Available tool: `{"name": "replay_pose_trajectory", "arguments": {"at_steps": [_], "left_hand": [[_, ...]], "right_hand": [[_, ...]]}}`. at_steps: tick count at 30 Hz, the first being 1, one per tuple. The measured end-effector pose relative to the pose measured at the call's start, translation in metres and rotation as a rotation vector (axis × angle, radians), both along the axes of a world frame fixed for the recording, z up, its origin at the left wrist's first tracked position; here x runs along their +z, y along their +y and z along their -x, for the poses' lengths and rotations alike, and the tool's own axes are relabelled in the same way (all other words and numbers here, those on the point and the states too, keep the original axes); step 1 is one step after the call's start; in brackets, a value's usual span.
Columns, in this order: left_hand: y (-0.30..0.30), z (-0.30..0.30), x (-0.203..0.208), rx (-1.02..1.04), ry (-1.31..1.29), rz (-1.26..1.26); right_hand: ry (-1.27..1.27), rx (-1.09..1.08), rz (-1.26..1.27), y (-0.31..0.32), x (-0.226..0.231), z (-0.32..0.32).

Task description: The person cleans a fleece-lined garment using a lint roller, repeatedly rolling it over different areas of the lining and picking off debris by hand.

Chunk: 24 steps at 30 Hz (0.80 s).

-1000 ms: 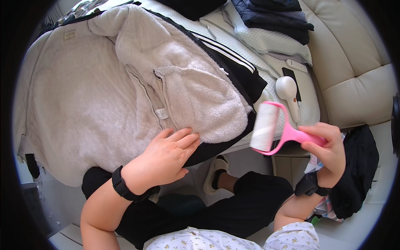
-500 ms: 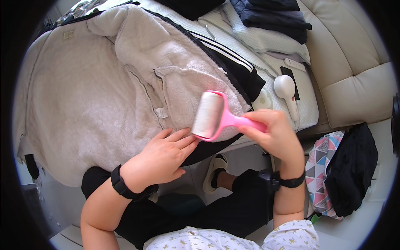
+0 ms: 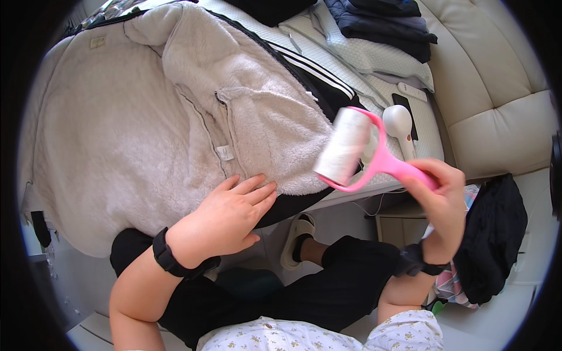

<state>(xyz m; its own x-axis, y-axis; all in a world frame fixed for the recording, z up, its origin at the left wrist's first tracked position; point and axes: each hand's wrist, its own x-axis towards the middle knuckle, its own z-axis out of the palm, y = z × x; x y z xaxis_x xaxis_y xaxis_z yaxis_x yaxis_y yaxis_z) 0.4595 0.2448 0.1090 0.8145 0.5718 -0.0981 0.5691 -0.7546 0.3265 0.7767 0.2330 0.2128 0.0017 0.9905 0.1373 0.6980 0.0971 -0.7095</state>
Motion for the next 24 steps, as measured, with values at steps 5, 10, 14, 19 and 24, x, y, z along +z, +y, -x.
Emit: {"name": "replay_pose_trajectory", "arguments": {"at_steps": [5,10,14,19,24], "left_hand": [[0.000,0.005,0.000,0.009,0.015,0.018],[-0.001,0.006,-0.001,0.015,0.001,0.021],[-0.001,0.007,-0.007,0.017,-0.076,0.015],[-0.013,-0.017,0.003,0.309,-0.406,0.194],[-0.033,-0.057,0.002,1.057,-1.244,1.360]], "right_hand": [[-0.194,0.253,-0.060,0.025,-0.043,0.053],[-0.413,0.140,-0.018,0.010,-0.025,0.021],[-0.132,0.044,0.007,-0.017,-0.002,-0.028],[0.307,-0.094,0.007,-0.017,-0.016,-0.046],[0.743,0.044,0.054,0.007,-0.056,0.003]]}}
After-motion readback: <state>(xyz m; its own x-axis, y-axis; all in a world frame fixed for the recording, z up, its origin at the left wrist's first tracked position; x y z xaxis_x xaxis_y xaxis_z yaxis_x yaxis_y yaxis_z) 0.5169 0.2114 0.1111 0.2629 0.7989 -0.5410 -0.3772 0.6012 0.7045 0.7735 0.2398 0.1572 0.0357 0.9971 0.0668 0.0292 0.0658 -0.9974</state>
